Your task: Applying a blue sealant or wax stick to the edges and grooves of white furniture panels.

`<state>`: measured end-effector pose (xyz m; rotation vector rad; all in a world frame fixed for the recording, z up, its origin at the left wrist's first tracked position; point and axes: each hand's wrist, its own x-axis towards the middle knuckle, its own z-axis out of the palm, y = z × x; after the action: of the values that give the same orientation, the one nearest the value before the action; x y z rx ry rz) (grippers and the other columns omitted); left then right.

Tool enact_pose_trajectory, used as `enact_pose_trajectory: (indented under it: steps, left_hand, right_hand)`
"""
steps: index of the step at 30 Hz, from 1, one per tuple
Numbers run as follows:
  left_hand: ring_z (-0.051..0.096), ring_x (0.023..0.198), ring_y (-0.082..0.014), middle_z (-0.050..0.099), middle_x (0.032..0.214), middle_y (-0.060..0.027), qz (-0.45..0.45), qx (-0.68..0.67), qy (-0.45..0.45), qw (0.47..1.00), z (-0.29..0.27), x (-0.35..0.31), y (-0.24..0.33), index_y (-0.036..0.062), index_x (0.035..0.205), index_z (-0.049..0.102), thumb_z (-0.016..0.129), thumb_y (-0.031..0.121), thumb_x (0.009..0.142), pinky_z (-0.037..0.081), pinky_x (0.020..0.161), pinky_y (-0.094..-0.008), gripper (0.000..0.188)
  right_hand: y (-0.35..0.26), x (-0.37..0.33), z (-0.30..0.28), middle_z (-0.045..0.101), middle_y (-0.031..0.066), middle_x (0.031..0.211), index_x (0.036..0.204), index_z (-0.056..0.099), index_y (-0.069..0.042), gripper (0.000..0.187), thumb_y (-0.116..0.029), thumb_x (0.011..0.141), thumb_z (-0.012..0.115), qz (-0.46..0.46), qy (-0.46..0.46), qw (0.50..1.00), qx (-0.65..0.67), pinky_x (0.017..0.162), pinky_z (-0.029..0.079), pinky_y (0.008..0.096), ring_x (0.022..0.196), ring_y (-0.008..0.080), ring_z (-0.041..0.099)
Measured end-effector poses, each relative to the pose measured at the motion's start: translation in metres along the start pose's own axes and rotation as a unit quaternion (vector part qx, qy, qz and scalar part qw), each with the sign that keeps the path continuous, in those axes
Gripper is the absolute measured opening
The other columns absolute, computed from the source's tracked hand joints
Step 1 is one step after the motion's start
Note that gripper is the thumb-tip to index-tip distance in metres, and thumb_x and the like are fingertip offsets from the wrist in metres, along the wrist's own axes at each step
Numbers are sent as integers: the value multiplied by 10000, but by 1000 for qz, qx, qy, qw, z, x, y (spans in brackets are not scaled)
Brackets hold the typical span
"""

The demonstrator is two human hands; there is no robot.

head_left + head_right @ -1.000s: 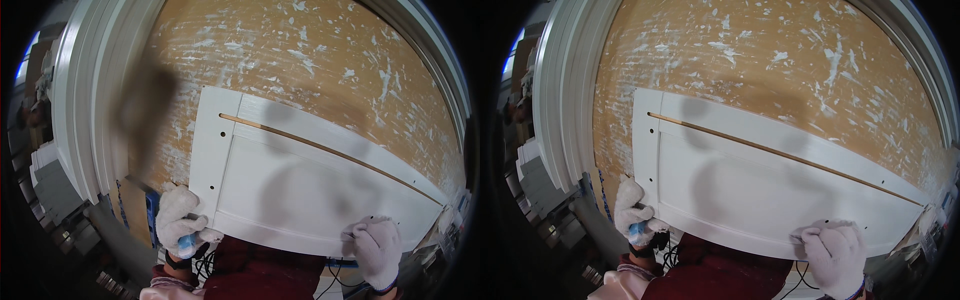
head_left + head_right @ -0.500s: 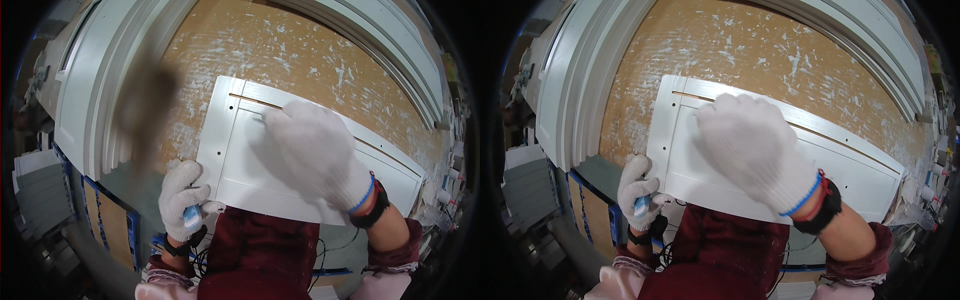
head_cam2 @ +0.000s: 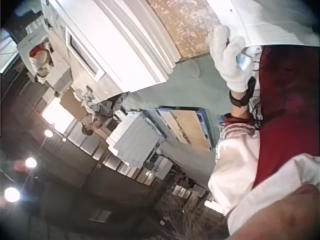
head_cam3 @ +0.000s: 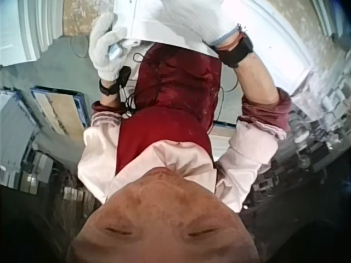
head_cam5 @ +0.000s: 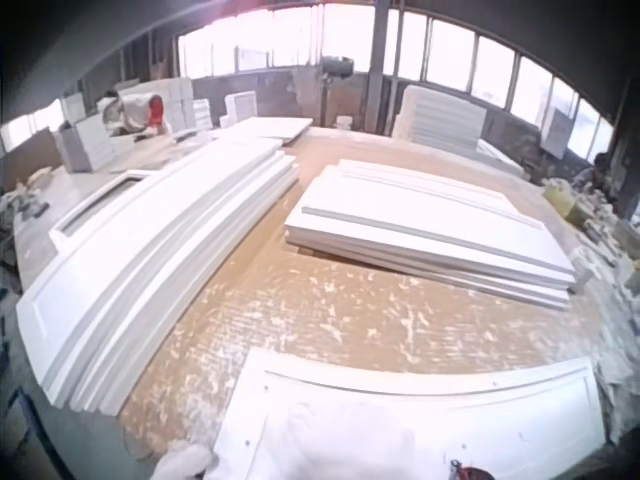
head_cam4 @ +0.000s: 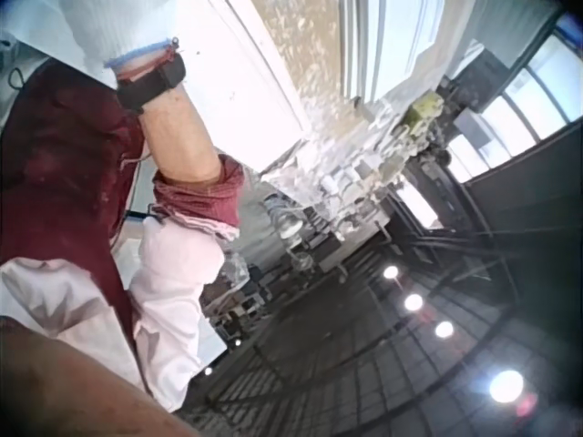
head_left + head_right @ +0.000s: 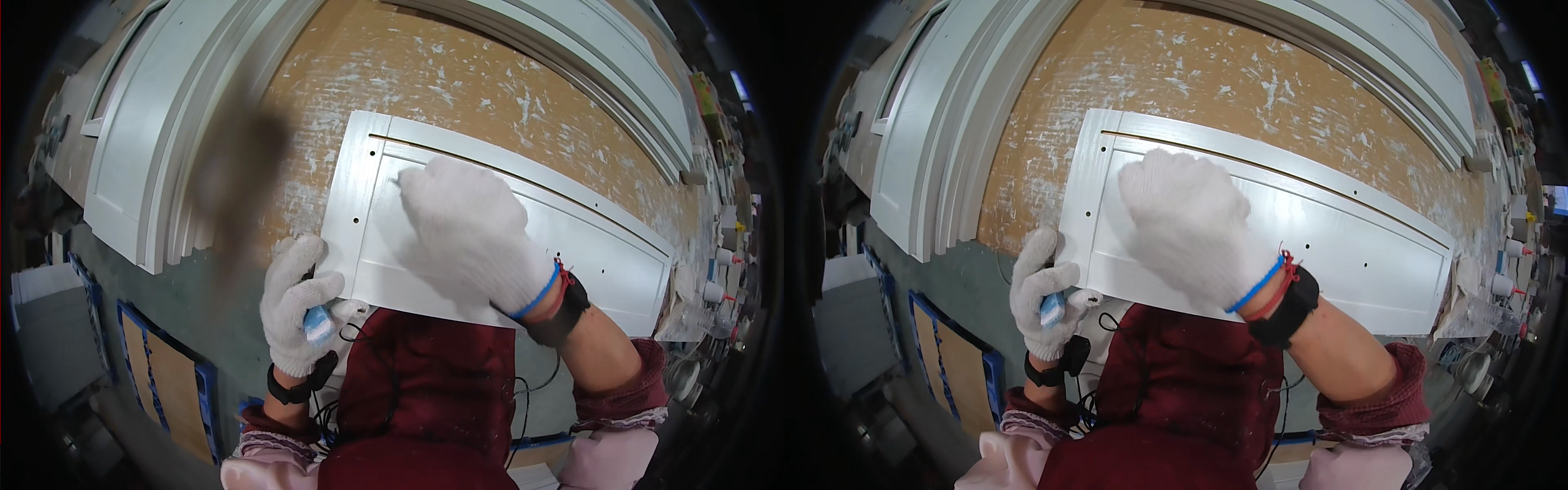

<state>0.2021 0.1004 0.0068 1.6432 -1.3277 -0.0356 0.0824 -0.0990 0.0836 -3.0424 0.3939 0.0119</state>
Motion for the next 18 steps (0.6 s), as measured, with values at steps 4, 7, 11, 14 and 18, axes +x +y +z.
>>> enact_pose_trajectory:
  steps: [4,7,11,14,18]
  left_hand:
    - [628,1054,-345,628,1190,-193,15,-1,-7,1000,1,3,-1,89,949,633,821,301,746,458,985,-490,348]
    - [627,1061,-346,628,1184,-196,14,-19,-14,1000,1,5,-1,87,957,632,818,286,754,462,983,-487,340]
    - [628,1065,-347,636,1166,-202,1,-37,-10,999,1,3,-2,83,947,637,810,267,766,469,976,-481,311]
    - [630,1058,-349,641,1152,-200,9,-12,-13,1000,-3,6,0,79,928,642,810,267,762,476,966,-472,301]
    - [630,1058,-352,645,1150,-198,4,-5,-16,1000,-2,3,-3,73,912,646,814,292,747,482,954,-466,322]
  right_hand:
    - [11,11,12,615,151,810,817,612,-21,177,-77,664,683,80,45,993,78,622,544,380,728,294,666]
    - [10,20,14,610,162,821,866,612,-15,136,-78,747,632,78,43,993,82,662,540,409,764,331,653]
    - [13,22,20,606,153,827,903,616,-24,104,-89,838,568,60,63,991,100,697,529,424,795,344,637]
    - [16,22,7,610,155,838,909,622,-21,111,-88,841,565,21,25,995,95,703,530,423,809,347,641]
    - [17,26,18,611,172,825,887,622,-17,97,-75,830,569,54,20,994,96,706,531,428,811,358,644]
